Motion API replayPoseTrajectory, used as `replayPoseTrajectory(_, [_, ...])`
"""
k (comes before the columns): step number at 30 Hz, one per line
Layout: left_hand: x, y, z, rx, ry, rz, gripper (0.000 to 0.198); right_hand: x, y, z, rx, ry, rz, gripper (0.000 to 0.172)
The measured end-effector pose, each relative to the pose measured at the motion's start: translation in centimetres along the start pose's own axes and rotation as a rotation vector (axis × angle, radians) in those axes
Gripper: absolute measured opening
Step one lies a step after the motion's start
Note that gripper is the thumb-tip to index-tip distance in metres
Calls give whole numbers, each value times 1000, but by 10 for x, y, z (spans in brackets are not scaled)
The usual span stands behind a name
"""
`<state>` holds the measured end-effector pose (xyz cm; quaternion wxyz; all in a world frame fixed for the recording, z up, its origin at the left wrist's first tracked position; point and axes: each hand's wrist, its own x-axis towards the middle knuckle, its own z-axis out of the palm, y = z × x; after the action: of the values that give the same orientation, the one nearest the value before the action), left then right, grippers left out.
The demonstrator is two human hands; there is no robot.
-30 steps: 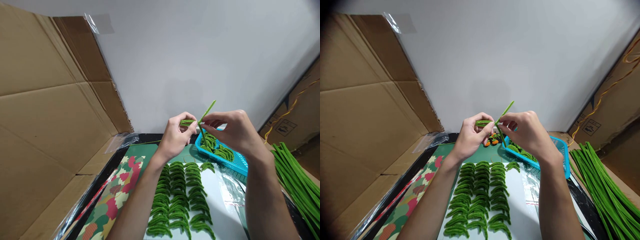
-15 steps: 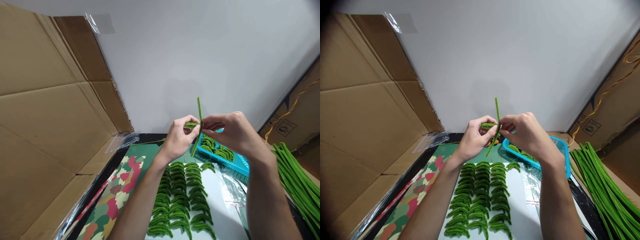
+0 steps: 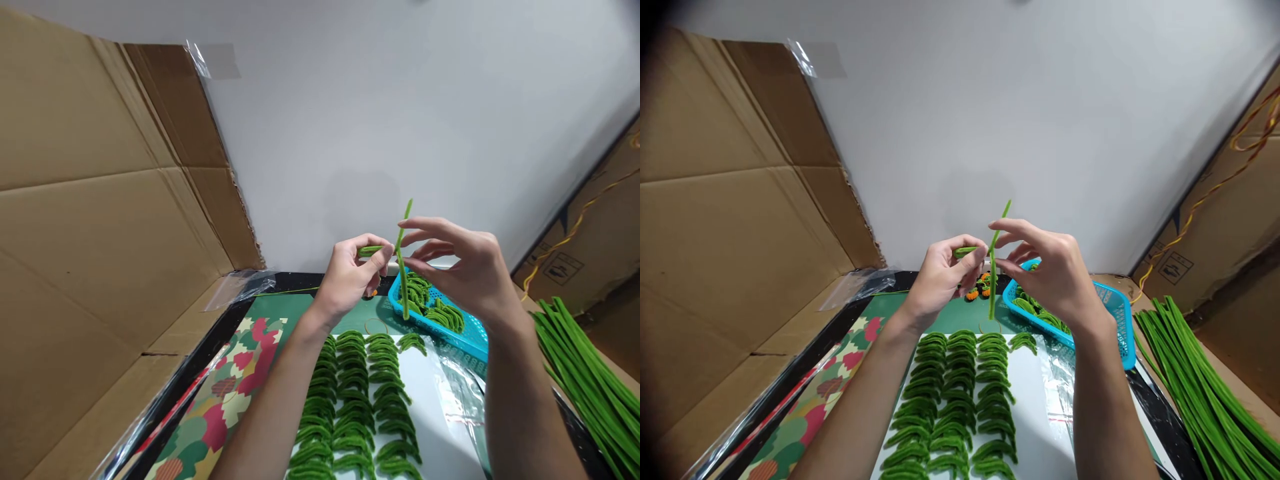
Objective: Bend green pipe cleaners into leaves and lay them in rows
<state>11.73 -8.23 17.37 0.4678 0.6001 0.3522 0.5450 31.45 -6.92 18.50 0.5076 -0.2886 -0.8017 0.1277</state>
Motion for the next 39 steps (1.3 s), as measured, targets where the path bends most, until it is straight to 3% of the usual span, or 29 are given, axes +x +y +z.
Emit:
replayPoseTrajectory(6, [0, -1, -1, 49, 8, 28, 31, 1, 0, 2, -23, 8, -73, 16])
replayPoseTrajectory(23, [-5, 2, 0, 149, 71, 224, 16, 3, 4, 10, -126, 71, -184, 17])
replayPoseTrajectory(31, [-8, -2, 4, 250, 137, 343, 13, 4, 0, 21, 15, 83, -55, 20])
replayPoseTrajectory(35, [-9, -3, 5, 477, 189, 536, 11, 5, -4, 24, 158, 37, 73, 21])
replayPoseTrajectory(39, [-11, -8, 4, 700, 200, 699, 15, 7, -3, 19, 418, -94, 224, 34])
